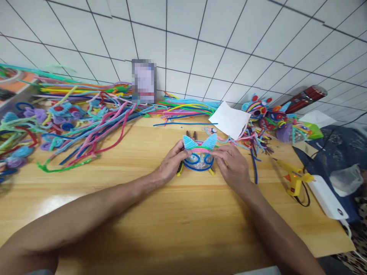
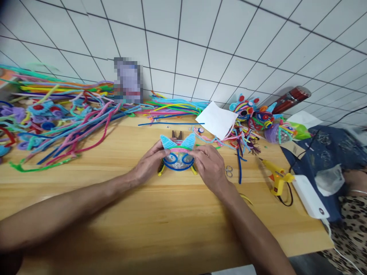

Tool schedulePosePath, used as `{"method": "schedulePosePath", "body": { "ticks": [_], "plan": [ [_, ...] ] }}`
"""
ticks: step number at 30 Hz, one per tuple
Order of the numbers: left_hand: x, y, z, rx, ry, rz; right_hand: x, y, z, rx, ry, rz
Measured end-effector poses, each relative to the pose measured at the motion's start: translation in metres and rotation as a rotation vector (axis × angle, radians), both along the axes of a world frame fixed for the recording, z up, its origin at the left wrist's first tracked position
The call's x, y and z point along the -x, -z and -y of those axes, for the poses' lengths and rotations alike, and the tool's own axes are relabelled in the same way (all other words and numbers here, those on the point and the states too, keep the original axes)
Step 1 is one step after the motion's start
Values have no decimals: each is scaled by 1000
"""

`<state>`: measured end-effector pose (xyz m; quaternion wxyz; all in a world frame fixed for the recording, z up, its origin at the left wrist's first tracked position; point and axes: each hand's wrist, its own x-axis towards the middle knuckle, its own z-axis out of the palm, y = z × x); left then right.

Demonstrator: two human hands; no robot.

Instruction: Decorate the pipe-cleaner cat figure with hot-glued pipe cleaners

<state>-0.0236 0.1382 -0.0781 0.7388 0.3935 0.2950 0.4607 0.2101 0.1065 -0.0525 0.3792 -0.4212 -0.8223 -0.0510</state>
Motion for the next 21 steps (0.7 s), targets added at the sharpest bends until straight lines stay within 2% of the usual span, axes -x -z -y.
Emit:
{"method": "schedulePosePath", "body": {
  "ticks": [10,21],
  "plan": [
    [0,-2,0,-36,9,28,-1,1,0,-41,4,47],
    [1,4,0,-87,22,46,1,1,1,-53,5,55]
  ]
}}
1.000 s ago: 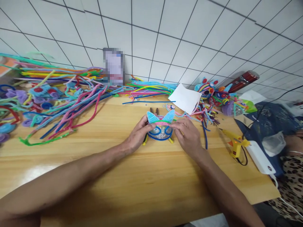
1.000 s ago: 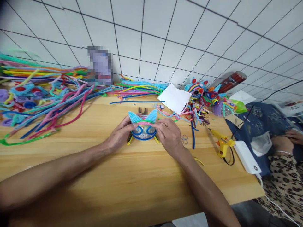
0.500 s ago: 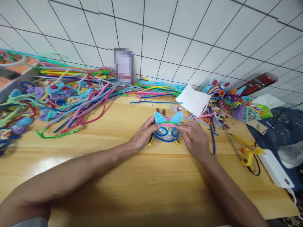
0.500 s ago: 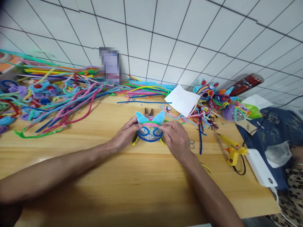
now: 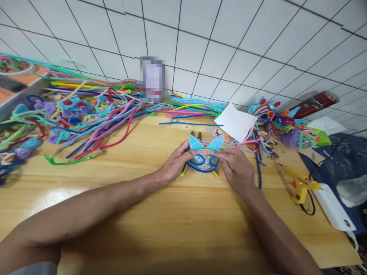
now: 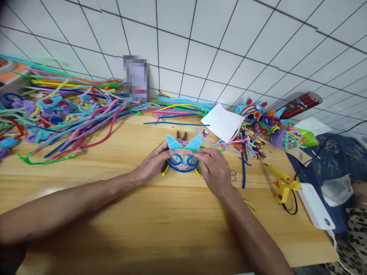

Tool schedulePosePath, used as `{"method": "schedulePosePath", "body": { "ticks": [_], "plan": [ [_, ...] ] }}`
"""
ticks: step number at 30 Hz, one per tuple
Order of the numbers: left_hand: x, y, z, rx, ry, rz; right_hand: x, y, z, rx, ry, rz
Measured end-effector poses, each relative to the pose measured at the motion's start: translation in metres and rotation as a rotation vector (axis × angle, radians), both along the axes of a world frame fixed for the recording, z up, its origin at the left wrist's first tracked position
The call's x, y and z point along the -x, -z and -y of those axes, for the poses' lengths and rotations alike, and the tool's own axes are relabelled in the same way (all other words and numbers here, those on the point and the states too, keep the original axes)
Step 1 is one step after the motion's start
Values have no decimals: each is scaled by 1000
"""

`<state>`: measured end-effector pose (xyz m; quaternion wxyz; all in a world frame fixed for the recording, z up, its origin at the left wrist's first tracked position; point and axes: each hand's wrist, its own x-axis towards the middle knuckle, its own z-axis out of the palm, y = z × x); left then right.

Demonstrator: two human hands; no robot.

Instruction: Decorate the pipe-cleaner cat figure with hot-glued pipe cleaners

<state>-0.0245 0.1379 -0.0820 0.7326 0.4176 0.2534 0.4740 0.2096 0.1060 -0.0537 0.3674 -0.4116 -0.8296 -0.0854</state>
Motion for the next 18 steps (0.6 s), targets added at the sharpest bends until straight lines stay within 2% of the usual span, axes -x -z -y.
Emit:
{"method": "schedulePosePath", "body": {
  "ticks": [8,18],
  "plan": [
    [2,4,0,18,-19,-65,2,-1,0,-3,-17,0],
    [1,6,2,29,8,-5,4,-7,1,-22,-38,20]
  ]
}}
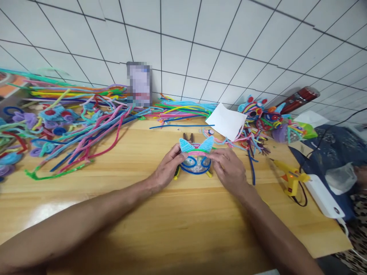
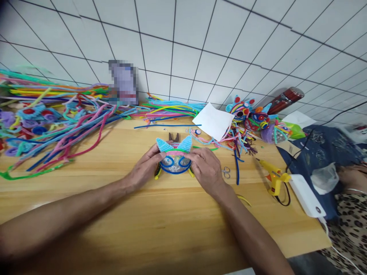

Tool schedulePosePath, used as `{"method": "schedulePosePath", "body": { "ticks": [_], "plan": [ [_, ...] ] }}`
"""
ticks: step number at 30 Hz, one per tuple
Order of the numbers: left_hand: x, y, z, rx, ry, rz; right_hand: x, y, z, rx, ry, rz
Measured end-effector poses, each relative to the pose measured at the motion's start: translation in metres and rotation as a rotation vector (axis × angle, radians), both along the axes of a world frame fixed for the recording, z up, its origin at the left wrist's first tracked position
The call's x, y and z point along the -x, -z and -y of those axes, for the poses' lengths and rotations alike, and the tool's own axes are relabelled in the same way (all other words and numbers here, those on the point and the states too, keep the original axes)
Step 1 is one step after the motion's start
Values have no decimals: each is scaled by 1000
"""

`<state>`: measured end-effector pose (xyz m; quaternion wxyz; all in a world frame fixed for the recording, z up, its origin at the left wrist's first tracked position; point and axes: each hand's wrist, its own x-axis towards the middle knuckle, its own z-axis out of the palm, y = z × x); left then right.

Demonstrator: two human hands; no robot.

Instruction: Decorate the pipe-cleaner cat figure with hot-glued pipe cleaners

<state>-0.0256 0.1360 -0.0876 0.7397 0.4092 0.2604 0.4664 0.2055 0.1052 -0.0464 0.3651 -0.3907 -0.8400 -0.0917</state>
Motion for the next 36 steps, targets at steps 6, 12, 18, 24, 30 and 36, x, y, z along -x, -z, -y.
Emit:
{"method": "schedulePosePath", "body": {
  "ticks": [6,12,18,24,30,36],
  "plan": [
    [0,-4,0,6,-15,-15,1,0,0,22,24,-29],
    [0,-8,1,28,-14,-23,3,0,0,39,57,-60],
    [1,-5,0,25,-29,-59,2,3,0,56,23,-66],
    [1,-7,0,47,-16,-17,2,2,0,42,22,-49],
    [1,-4,-2,11,2,9,0,0,0,21,15,-13],
    [1,-7,1,-3,22,5,-2,1,1,27,12,-16]
  ]
}}
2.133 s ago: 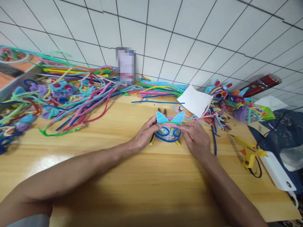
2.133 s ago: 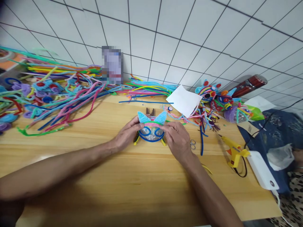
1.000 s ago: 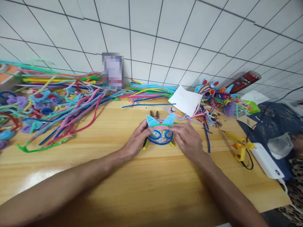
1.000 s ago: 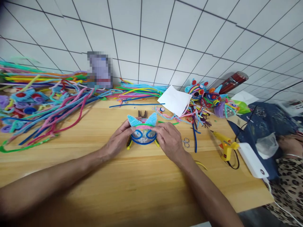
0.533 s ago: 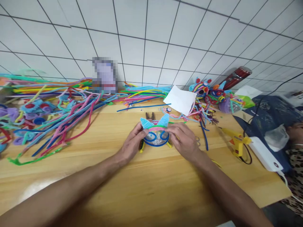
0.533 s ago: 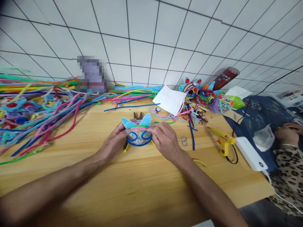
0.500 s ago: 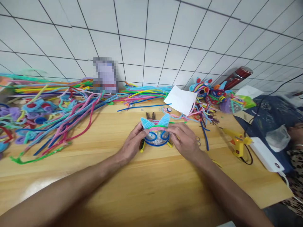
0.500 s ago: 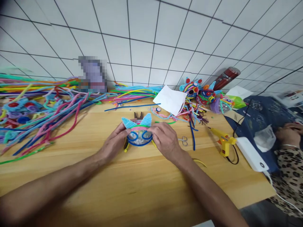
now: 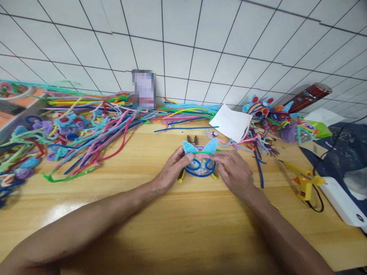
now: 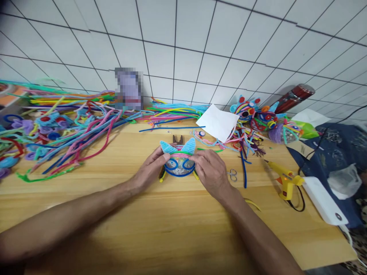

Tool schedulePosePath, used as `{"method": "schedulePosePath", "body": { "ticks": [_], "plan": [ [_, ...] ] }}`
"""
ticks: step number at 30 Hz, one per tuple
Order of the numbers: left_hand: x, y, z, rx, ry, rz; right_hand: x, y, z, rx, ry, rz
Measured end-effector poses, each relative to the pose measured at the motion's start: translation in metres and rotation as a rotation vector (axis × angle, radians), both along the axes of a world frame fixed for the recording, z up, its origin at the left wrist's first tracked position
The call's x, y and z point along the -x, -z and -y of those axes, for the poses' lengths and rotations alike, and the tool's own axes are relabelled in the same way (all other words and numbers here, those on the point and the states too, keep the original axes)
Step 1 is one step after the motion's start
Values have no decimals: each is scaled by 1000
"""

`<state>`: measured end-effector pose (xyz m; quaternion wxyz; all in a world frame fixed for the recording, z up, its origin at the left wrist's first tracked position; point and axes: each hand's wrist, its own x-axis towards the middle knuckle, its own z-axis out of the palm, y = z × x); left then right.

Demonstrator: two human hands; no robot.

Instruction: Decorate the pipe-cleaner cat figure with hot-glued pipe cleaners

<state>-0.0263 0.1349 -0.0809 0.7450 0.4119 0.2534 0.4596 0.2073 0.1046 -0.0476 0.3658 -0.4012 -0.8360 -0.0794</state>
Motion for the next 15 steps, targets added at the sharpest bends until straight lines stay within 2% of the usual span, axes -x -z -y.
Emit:
{"method": "schedulePosePath", "body": {
  "ticks": [15],
  "plan": [
    [-1,-2,-1,37,-38,-6,2,2,-1,24,3,-28]
  ]
}}
